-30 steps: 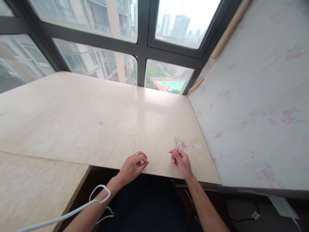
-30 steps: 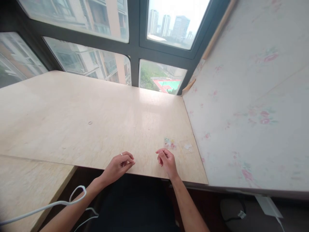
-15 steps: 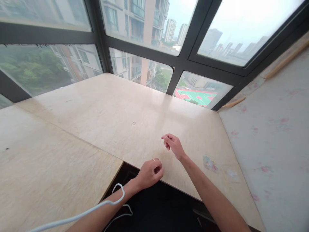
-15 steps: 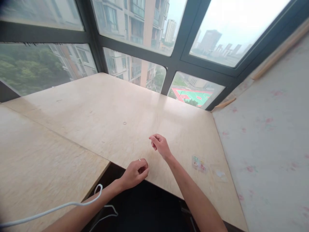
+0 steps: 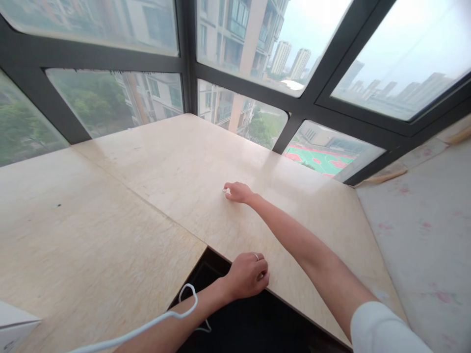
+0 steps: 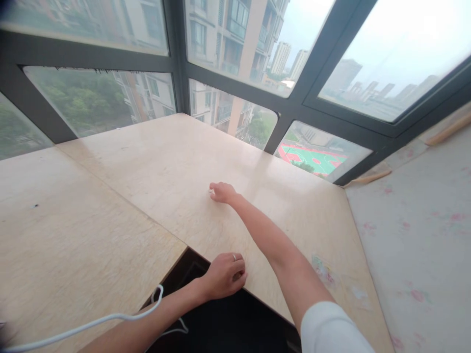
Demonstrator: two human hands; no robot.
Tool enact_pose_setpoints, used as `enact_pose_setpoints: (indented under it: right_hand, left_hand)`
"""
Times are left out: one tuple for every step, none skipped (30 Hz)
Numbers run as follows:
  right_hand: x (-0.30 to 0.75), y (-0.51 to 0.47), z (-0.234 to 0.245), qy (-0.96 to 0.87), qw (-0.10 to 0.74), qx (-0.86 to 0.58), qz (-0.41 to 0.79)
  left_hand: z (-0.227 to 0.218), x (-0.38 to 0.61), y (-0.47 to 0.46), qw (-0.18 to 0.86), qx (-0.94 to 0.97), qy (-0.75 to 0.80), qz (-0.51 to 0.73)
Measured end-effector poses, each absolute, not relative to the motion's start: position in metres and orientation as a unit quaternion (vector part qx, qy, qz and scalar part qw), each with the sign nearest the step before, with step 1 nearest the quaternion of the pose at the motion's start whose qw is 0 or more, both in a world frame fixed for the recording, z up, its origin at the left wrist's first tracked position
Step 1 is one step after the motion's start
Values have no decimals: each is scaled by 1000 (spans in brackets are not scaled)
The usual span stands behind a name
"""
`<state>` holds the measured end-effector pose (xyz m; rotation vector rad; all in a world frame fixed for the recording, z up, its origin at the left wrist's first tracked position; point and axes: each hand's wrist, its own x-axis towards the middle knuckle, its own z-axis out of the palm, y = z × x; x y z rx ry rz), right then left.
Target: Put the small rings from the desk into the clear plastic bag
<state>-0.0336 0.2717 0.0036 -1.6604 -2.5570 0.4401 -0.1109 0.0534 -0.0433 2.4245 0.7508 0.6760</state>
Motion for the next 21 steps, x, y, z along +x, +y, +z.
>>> enact_pose_setpoints:
  right_hand:
    - [-37,277,5,-832,9,-537,137]
    - [-40,281,7,-834,-10,-536,133]
    - [-43,284,8,-834,-27,-534,133]
    - [-44,287,10,-834,-40,-533,135]
    - [-44,289,11,-834,-50,-532,139]
    - [-43,290,12,-833,-56,-531,147]
    - [-41,290,12,-831,-58,-531,156]
    - [-38,290,12,-828,-55,-532,167]
    - [-35,288,13,-825,-49,-533,180]
    - [-31,286,12,-821,-38,-536,195]
    - [-27,284,12,-815,-23,-539,212]
    - [-23,280,10,-808,-5,-543,230]
    - [-18,276,9,-798,17,-548,252]
    - [-14,272,7,-785,39,-553,276]
    - [-9,267,6,-769,63,-558,304]
    - [-4,262,4,-751,86,-563,334]
    - [1,257,3,-732,109,-565,365]
    - [7,251,1,-711,131,-565,397]
    - [13,244,1,-690,153,-563,428]
    - [19,237,1,-669,174,-559,458]
    - [26,230,1,-648,195,-553,485]
  left_hand:
    - [-43,-111,54,254,894,278,242]
    - [-42,-111,54,253,895,279,237]
    - [-42,-111,54,253,896,279,233]
    - [-42,-112,54,253,898,277,231]
    - [-42,-112,54,253,899,275,229]
    - [-42,-112,55,253,900,274,228]
    - [-42,-112,55,252,900,273,227]
    - [-42,-112,55,250,901,272,227]
    - [-43,-112,55,249,901,272,228]
    - [-43,-112,55,247,901,273,228]
    - [-43,-112,55,246,902,272,229]
    - [-43,-112,55,244,902,271,229]
    - [-43,-111,55,243,903,271,229]
    - [-43,-111,55,241,904,270,230]
    - [-43,-111,55,238,904,269,232]
    - [-43,-111,55,235,904,270,235]
    - [-43,-110,55,233,903,270,238]
    - [-44,-110,55,230,903,272,241]
    - [-44,-109,54,228,902,274,243]
    - [-44,-109,54,228,901,278,244]
    - [-45,-108,55,228,900,280,244]
